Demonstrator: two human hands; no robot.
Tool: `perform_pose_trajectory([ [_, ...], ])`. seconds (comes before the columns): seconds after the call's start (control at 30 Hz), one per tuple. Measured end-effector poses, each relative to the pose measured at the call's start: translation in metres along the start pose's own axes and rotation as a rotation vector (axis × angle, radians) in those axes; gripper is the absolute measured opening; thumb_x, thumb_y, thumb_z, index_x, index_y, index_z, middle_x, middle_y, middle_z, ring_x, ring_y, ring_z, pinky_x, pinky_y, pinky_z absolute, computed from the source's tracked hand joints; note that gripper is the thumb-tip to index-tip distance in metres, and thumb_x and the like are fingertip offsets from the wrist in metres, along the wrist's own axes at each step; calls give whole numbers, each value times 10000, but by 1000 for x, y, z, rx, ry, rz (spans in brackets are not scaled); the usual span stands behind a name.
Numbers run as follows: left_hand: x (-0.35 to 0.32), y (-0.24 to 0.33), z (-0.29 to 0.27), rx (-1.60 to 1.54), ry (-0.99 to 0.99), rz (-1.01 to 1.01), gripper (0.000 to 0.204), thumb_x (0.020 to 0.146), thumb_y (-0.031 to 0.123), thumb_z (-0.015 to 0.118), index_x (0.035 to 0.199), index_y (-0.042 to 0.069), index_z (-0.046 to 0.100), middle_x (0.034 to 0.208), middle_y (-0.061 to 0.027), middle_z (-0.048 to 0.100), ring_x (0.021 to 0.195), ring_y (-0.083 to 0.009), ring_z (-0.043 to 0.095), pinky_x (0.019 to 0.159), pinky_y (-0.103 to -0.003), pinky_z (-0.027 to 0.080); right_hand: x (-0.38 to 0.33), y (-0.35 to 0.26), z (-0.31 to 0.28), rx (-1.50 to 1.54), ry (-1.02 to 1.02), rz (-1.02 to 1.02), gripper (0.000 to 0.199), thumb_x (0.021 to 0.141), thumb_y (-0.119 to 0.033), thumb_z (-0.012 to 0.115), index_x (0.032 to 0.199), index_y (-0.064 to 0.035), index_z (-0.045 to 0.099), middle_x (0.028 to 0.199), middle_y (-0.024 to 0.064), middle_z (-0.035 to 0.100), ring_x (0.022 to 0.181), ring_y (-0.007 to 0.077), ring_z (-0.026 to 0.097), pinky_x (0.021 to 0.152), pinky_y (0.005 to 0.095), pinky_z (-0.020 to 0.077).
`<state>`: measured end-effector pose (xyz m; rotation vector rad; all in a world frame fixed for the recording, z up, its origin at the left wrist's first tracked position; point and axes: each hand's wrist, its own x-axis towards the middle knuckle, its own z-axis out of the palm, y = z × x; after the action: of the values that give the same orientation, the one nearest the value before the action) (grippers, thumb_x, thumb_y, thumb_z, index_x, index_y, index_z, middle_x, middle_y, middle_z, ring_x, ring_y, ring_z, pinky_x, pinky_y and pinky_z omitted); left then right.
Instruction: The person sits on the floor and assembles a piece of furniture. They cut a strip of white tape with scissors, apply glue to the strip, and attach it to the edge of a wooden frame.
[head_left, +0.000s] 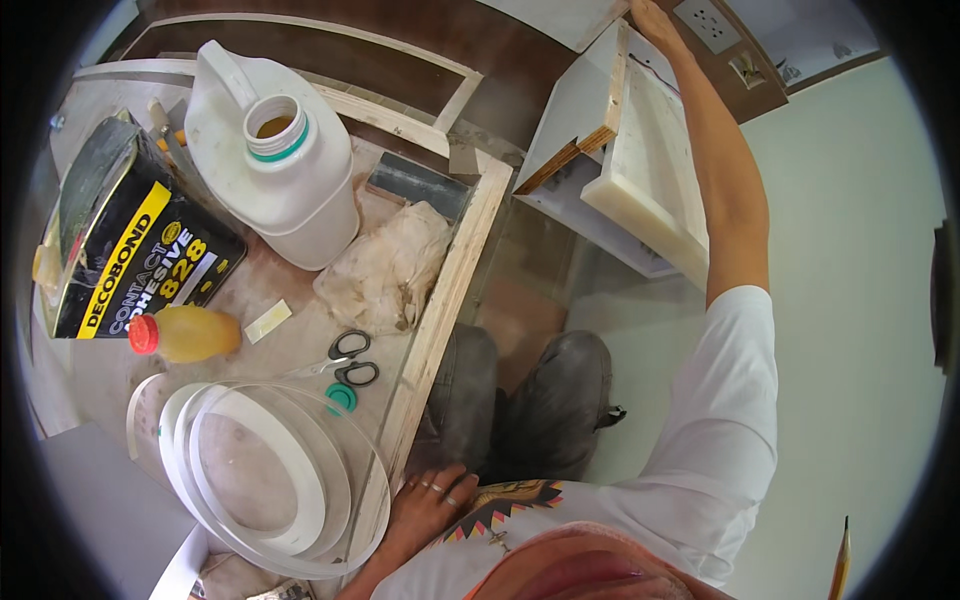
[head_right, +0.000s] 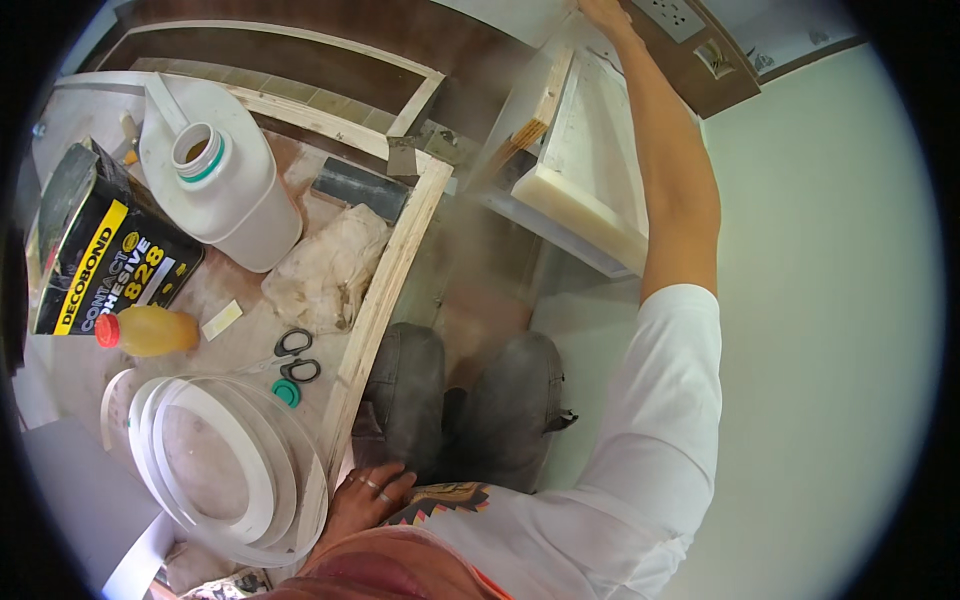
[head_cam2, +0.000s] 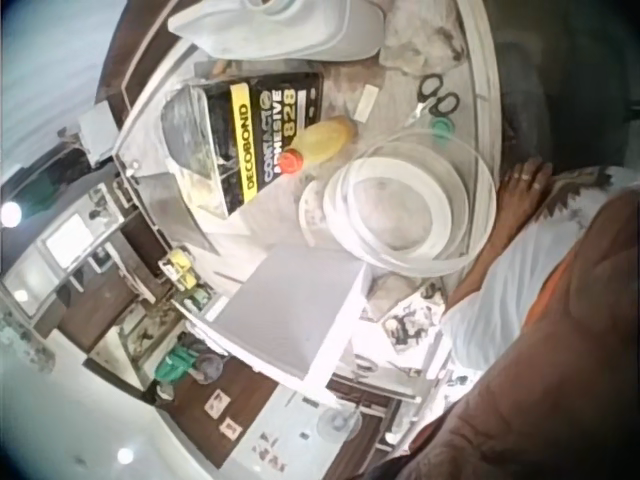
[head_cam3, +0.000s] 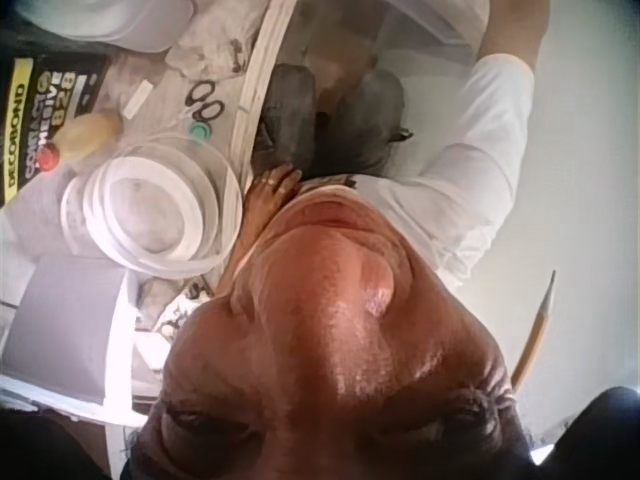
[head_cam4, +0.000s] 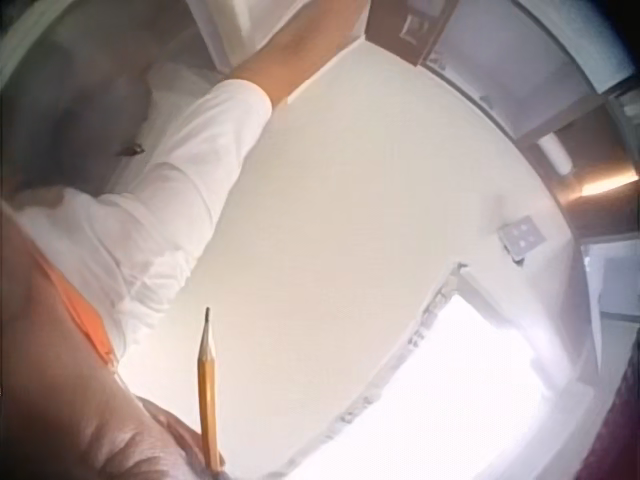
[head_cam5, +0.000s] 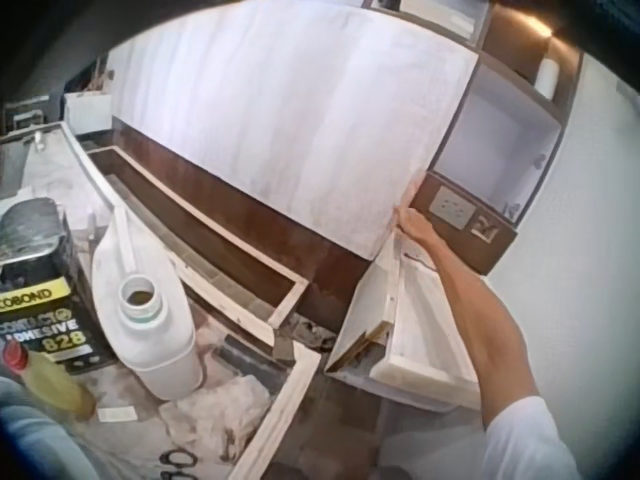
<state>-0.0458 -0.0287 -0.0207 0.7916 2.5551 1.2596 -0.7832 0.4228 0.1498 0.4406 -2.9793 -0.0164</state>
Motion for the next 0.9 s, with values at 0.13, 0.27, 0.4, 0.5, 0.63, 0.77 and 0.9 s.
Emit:
perform_pose_trajectory([
  [0.13,-5,6,7,0,7,-91,441,873,250,731,1286,149,613,1267,-71,606,989,-280,660,854,-432,547,-30,-124,7,-96,-8,245,572,1045,-501,361,1469,-159,538,1534,226,486,1453,363,421,1198,659,226],
  [0.27,-12,-10,10,-20,-58,9,445,891,262,703,1313,150,618,1278,-84,598,1029,-282,646,877,-442,536,-7,-50,21,24,-14,224,647,1052,-528,373,1472,-61,526,1543,203,488,1447,341,422,1203,531,275],
  [0.4,-13,0,12,-72,-82,-66,512,892,334,700,1359,142,619,1307,-127,576,1122,-329,621,932,-493,511,9,-66,23,511,-2,169,704,1061,-542,372,1452,18,542,1519,195,521,1423,329,452,1192,446,333],
  [0.5,-8,-3,7,30,-1,13,417,883,263,684,1284,156,640,1261,-82,604,999,-256,641,843,-409,536,12,-8,15,284,6,171,707,1071,-550,334,1374,28,607,1419,241,604,1383,361,513,1140,465,393],
  [0.63,-9,-5,16,95,77,22,370,871,215,680,1237,162,653,1228,-57,620,903,-213,647,784,-357,542,18,1,51,-33,-54,161,728,1074,-579,276,1432,-18,570,1553,224,466,1479,353,393,1224,436,289],
  [0.77,-7,0,8,146,69,-12,387,845,214,696,1224,153,649,1205,-58,620,876,-204,644,765,-344,532,30,-42,44,250,-69,21,783,1033,-641,290,1485,-44,521,1579,208,435,1492,382,361,1224,503,244],
  [0.9,-5,-9,8,126,74,73,396,834,205,698,1218,132,638,1202,-69,612,869,-198,636,763,-341,526,11,24,-14,161,69,-4,883,962,-737,321,1506,-68,510,1561,222,465,1480,455,368,1197,633,243],
])
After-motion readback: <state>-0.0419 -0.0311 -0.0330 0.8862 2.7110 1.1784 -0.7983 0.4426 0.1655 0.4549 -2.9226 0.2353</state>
